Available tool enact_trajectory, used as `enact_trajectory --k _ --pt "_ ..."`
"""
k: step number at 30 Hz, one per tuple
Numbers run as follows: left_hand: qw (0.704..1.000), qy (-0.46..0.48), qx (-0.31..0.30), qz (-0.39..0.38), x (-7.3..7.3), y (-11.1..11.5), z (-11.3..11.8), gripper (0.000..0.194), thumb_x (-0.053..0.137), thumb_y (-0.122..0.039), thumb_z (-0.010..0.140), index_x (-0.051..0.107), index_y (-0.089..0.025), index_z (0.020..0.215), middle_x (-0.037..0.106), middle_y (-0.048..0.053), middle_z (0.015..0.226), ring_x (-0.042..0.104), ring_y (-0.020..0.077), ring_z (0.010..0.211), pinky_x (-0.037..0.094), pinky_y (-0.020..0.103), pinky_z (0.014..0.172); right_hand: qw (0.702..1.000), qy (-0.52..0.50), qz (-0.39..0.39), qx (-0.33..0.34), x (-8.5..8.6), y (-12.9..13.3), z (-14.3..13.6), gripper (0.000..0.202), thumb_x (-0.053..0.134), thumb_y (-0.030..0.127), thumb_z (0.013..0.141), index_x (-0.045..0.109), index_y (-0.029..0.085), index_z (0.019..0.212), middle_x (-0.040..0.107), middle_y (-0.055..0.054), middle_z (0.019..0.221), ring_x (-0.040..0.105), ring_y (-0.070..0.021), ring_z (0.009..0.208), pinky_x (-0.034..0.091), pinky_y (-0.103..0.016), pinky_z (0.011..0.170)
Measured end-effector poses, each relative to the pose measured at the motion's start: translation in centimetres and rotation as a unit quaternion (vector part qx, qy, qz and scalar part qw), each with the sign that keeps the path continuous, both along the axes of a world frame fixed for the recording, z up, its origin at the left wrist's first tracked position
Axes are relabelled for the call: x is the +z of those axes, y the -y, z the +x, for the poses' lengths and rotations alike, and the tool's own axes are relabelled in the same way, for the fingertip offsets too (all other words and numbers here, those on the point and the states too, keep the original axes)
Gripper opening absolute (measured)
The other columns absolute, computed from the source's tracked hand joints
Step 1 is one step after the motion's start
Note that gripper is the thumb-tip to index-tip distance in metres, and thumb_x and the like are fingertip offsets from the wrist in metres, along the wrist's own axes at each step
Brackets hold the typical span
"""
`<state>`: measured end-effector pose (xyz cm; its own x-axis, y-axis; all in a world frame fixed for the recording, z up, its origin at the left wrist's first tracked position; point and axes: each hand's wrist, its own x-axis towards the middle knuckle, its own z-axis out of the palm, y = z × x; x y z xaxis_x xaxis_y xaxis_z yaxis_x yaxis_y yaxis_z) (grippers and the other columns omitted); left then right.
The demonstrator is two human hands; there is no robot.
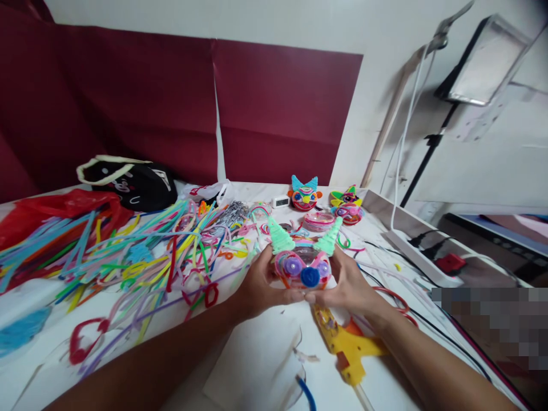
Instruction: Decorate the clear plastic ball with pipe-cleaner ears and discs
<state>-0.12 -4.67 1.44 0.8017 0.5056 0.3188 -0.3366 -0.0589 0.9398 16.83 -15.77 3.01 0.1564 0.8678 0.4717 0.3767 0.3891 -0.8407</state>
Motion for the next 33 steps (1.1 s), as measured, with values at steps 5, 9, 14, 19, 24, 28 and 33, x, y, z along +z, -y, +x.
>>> enact_trajectory --k 5,9,14,19,24,28,33 --pt "1.0 0.023 -0.02 -0.004 -0.6 -0.1 0.2 0.077 0.088 -0.02 0.062 0.047 -0.02 0.127 0.065 0.011 0.126 0.063 0.0255 0.115 0.053 0.032 0.094 1.0 -0.009 -0.005 0.009 -0.2 0.1 0.0 0.074 0.088 0.025 0.058 0.054 0.023 0.123 0.066 -0.007 0.121 0.064 -0.026 0.107 0.048 -0.04 0.099" --pt "0.999 0.023 -0.023 -0.015 -0.7 -0.1 0.3 0.073 0.088 -0.019 0.062 0.049 -0.02 0.124 0.065 0.012 0.126 0.063 0.0259 0.115 0.053 0.034 0.094 1.0 -0.019 -0.013 0.016 -0.2 0.2 -0.1 0.072 0.086 0.024 0.061 0.053 0.022 0.125 0.065 -0.008 0.124 0.064 -0.0257 0.108 0.049 -0.04 0.098" --pt "1.0 0.019 -0.014 -0.02 -0.6 0.1 0.3 0.075 0.089 -0.023 0.06 0.05 -0.019 0.123 0.065 0.012 0.125 0.063 0.0271 0.114 0.052 0.037 0.096 1.0 -0.014 -0.019 0.013 -0.4 0.2 0.0 0.072 0.086 0.026 0.06 0.053 0.021 0.125 0.066 -0.009 0.123 0.063 -0.0273 0.111 0.049 -0.04 0.097" --pt "0.999 0.018 -0.025 -0.019 -1.0 -0.1 0.4 0.071 0.089 -0.021 0.061 0.05 -0.02 0.12 0.067 0.011 0.122 0.064 0.026 0.114 0.053 0.035 0.094 1.0 -0.019 -0.015 0.017 -0.7 0.1 0.2 0.077 0.089 0.026 0.057 0.053 0.022 0.125 0.065 -0.009 0.125 0.063 -0.0269 0.11 0.048 -0.04 0.099" --pt "0.999 0.018 -0.027 0.001 -1.2 -0.3 0.4 0.077 0.088 -0.024 0.062 0.047 -0.02 0.126 0.065 0.012 0.126 0.063 0.0277 0.116 0.052 0.036 0.096 0.999 -0.025 -0.017 0.018 -0.9 0.3 0.1 0.074 0.089 0.025 0.058 0.054 0.021 0.123 0.066 -0.009 0.121 0.064 -0.0269 0.107 0.049 -0.04 0.098" --pt "1.0 0.009 -0.016 0.021 -1.3 -0.3 0.4 0.082 0.089 -0.028 0.061 0.045 -0.019 0.13 0.065 0.013 0.126 0.061 0.0301 0.118 0.05 0.039 0.099 1.0 -0.018 -0.015 0.017 -0.8 0.4 0.1 0.07 0.086 0.026 0.062 0.053 0.022 0.125 0.066 -0.009 0.122 0.064 -0.0268 0.109 0.048 -0.042 0.099" --pt "0.999 0.02 -0.023 0.029 -1.3 -0.2 0.4 0.082 0.087 -0.027 0.064 0.044 -0.02 0.133 0.062 0.013 0.129 0.059 0.0307 0.121 0.049 0.04 0.1 1.0 -0.017 -0.007 0.024 -0.9 0.4 0.1 0.077 0.088 0.023 0.059 0.052 0.022 0.127 0.064 -0.009 0.127 0.063 -0.027 0.112 0.048 -0.04 0.1"
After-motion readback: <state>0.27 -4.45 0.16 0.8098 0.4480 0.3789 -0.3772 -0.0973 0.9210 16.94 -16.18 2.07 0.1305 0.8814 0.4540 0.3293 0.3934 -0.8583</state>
